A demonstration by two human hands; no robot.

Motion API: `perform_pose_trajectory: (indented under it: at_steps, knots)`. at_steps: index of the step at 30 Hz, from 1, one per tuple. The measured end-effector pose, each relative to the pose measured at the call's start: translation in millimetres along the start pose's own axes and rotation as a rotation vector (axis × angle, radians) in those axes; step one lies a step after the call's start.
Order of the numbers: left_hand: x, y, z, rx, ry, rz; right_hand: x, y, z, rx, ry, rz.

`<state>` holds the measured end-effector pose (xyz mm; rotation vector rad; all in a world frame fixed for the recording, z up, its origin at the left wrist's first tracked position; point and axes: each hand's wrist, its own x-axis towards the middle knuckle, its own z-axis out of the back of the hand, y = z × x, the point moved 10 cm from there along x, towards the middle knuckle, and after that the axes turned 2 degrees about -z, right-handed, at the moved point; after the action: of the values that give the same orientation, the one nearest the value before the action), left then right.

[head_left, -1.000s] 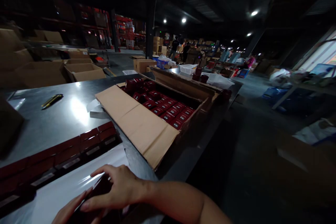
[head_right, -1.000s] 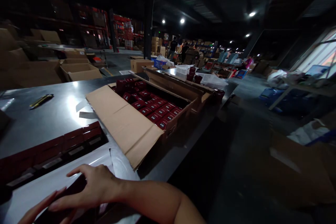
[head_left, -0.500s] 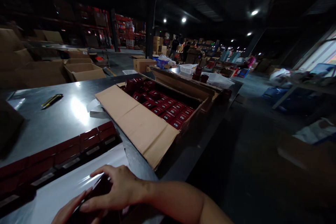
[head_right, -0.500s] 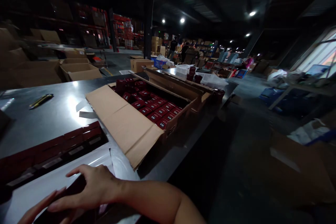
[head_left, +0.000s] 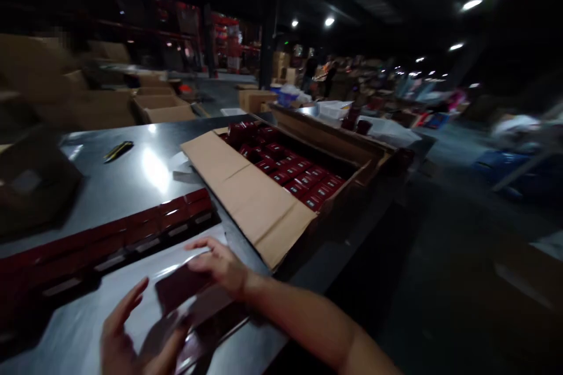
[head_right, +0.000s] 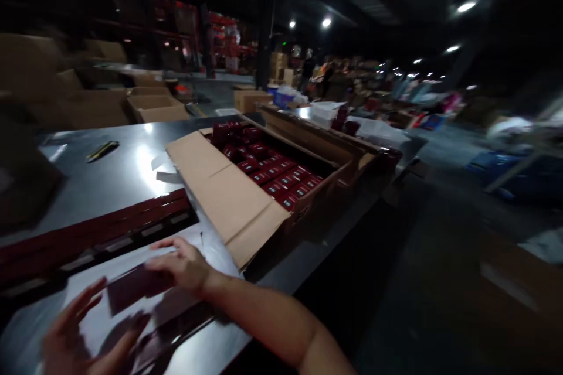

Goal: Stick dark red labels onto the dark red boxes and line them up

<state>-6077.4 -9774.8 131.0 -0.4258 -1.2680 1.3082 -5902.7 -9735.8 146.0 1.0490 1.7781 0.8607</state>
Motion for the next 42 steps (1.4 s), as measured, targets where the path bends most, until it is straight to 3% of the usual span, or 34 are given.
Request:
perform_pose_trajectory:
  at_steps: [2,4,10,15,21,25,28,32,38,42]
  knots:
    - [0,-21,-4,-0.006,0.079,-0.048,3,1,-3,0.203,0.040,-0.034]
    - [0,-41,-1,0.003,0.060,-0.146,5,3,-3,0.290,0.060,-0.071]
    - [-4,-48,-4,-0.001,0.094,-0.192,2,8,-6,0.365,0.129,-0.123]
    - [-4,-52,-2,0.000,0.071,-0.243,6,9,7,0.157,-0.013,0.046]
    - [2,-53,-4,-0.028,0.096,-0.262,13,1,3,-0.237,0.026,0.125]
    - [9,-39,-4,-0.127,0.104,-0.155,11,4,-2,-0.330,0.124,0.159]
    - [13,-25,-8,-0.327,0.125,-0.027,2,23,-8,-0.473,0.163,0.333]
    - [12,-25,-15,-0.549,0.160,-0.017,-13,50,-11,-0.678,0.078,0.630]
    - [6,-24,-27,-0.576,0.280,-0.019,-41,77,-19,-0.812,-0.012,0.997]
    - [3,-18,-39,-0.504,0.396,0.071,-47,75,-26,-0.842,0.041,1.050]
